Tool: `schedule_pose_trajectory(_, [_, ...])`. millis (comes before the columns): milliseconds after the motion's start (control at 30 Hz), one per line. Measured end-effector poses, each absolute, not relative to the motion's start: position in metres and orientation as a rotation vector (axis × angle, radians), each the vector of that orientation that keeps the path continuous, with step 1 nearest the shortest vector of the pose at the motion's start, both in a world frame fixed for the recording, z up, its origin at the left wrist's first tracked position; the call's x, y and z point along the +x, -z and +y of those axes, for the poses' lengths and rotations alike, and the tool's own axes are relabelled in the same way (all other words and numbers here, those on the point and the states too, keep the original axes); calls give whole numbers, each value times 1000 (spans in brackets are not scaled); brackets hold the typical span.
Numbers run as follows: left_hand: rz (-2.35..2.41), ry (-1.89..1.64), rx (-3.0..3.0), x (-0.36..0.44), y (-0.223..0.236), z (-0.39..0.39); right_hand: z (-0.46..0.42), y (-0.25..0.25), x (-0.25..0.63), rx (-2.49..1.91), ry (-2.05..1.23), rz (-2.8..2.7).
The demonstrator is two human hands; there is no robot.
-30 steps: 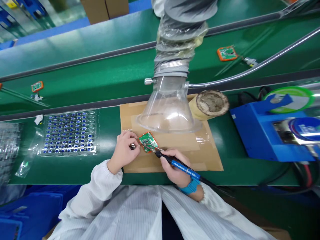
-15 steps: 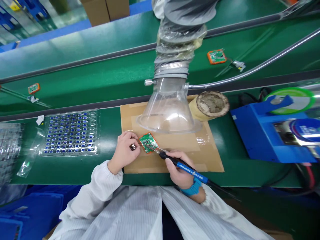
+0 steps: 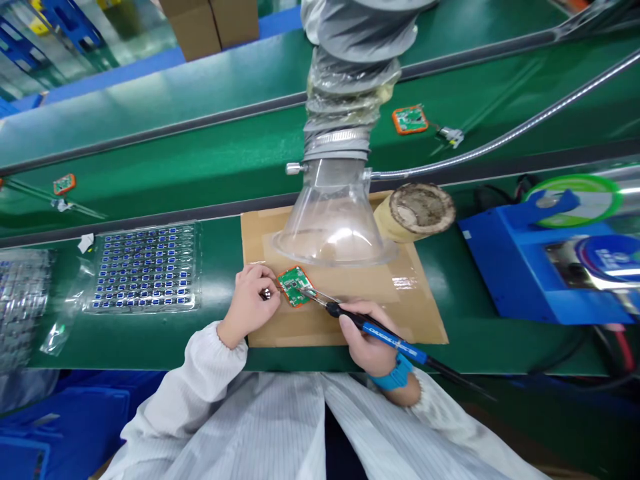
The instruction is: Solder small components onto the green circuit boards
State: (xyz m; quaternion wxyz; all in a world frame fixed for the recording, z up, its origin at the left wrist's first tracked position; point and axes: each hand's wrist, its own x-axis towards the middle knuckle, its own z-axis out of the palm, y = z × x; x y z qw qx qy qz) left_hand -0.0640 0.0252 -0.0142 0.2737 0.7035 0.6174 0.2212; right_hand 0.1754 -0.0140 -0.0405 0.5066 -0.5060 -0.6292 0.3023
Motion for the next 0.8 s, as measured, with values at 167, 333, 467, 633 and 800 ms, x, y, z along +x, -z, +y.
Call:
schedule_pose_trajectory(167, [1606,-435,1994,-64,2,24,-13,49,188,-1278,-693,-1449])
schedule_pose_trajectory(333, [1395,-452,1583,-82,-8,48,-4,51,207,-1330,-615,-1324])
schedule_pose_trajectory(467, [1315,-547,1064,-110,-7,104,3,46,219,-1362,-519,-1277])
schedule_pose_trajectory(633, [1763,-1045,1059,-141,-18,193,8,43,226,-1348,-488,-1264])
schedule_pose_trajectory(800, [1993,-1146,1492,-106,-30,261,9,40,227,-1352,-556,-1256])
